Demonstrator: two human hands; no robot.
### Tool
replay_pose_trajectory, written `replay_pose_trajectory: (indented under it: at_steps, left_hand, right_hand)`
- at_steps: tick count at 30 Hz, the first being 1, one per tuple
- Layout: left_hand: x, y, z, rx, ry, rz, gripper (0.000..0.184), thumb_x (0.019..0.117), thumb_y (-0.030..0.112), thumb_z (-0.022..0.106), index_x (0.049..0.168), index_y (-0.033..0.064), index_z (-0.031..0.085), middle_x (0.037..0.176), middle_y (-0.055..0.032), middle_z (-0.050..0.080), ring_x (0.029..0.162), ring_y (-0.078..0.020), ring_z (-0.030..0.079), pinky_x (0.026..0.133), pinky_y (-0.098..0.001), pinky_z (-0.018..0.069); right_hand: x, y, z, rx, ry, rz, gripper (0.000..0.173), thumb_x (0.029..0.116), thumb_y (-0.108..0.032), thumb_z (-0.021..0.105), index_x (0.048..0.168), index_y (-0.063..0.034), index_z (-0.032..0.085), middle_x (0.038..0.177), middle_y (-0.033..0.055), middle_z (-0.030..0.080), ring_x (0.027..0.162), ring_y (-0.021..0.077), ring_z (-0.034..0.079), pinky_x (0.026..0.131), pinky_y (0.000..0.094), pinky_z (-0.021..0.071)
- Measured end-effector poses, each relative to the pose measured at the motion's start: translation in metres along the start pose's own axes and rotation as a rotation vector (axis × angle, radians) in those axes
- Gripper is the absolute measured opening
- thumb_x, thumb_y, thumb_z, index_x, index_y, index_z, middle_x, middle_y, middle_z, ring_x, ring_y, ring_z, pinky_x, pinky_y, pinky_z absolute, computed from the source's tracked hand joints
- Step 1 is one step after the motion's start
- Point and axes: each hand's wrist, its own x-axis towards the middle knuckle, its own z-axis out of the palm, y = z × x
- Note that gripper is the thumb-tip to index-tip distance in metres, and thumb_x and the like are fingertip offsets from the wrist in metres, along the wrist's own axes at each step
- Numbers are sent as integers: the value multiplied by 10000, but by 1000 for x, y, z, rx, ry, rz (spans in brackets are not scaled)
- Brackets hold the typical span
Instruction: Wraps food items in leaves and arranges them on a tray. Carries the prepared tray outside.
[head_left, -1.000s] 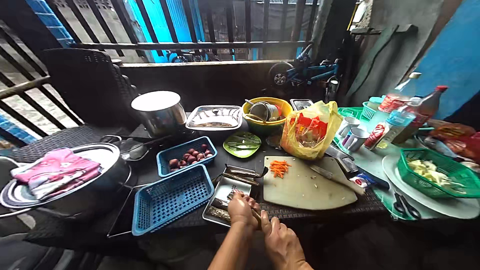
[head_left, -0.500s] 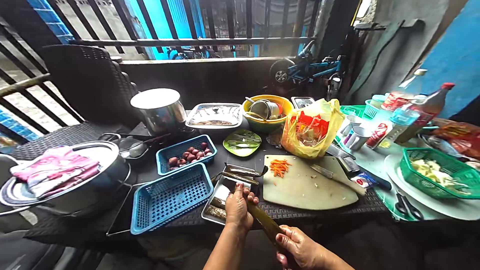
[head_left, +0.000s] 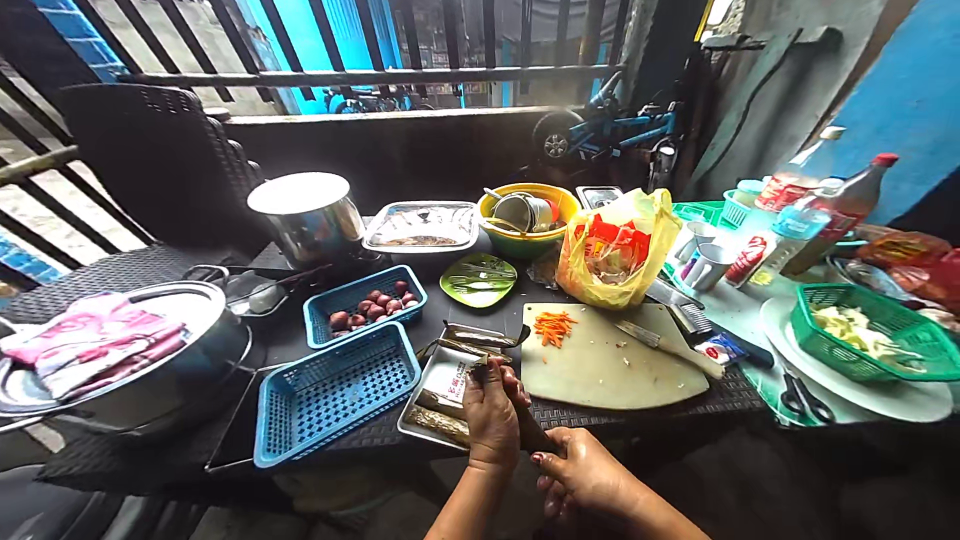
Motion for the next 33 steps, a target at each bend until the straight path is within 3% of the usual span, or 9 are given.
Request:
replay_pose_trajectory:
  at_steps: [4,9,12,14,16,21,27,30,33]
  left_hand:
    - [15,9,-1,-26,119,-260,404,1142,354,263,1070,45,512,632,-43,522,453,-153,544,442,-303,532]
    - [24,4,2,69,179,-328,341,1129,256,370,1104,-1,593,845,-131,622,606,-237,636,551,-403,593]
    - [39,-4,-1,137,145,-313,302,1103,170,431,999,-19,642,843,-133,653,668,-226,644,627,-402,593]
    - [49,-12,-6,184,117,-317,303,1087,143,465,952,-26,678,829,-129,679,715,-206,650,664,-352,558]
    - [57,-14,-10,229,96,-356,276,1071,120,500,947,-39,688,824,-139,698,718,-205,667,665,-340,565]
    - [73,-12,-16,439,54,-275,168,1028,104,617,1049,-44,691,852,-157,733,706,-237,718,624,-387,614]
    - [86,-3,-23,476,146,-267,328,1070,207,562,871,-47,621,731,-149,698,622,-230,700,592,-376,608]
    - [98,2,-30,406,173,-266,250,1062,158,567,955,-63,614,763,-171,707,627,-248,712,588,-397,623]
    - [108,13,-31,314,141,-179,258,1099,186,473,1122,-38,599,843,-146,703,715,-221,716,662,-395,627]
  right_hand:
    - [8,15,-10,66,-10,-66,229,1003,-250,685,1095,-41,661,800,59,721,642,167,720,610,341,631]
    - [19,31,-18,-56,22,-217,235,985,-284,685,991,-53,727,787,40,727,677,133,710,684,339,617]
    - [24,41,-21,95,70,-329,288,950,-170,705,1202,-35,673,897,66,747,722,160,727,696,353,635]
    - [28,42,-25,210,72,-363,574,909,-83,718,1438,-36,501,885,85,754,708,190,732,661,374,632]
    - [34,43,-33,236,53,-342,751,889,-57,725,1542,-37,356,858,81,748,712,197,736,667,387,638]
    - [52,52,-58,200,1,-319,273,932,-41,680,1197,20,694,991,85,760,734,155,730,683,336,639]
    - [67,40,-70,124,-146,-290,275,954,-50,636,1221,6,667,972,51,725,715,92,669,663,287,585]
    - [72,29,-65,278,-232,-250,256,1029,-79,532,1250,6,629,939,65,732,708,137,699,647,313,611]
    - [73,15,-55,565,-254,-54,458,1142,-325,222,1291,-35,543,1011,137,744,762,240,735,652,380,621]
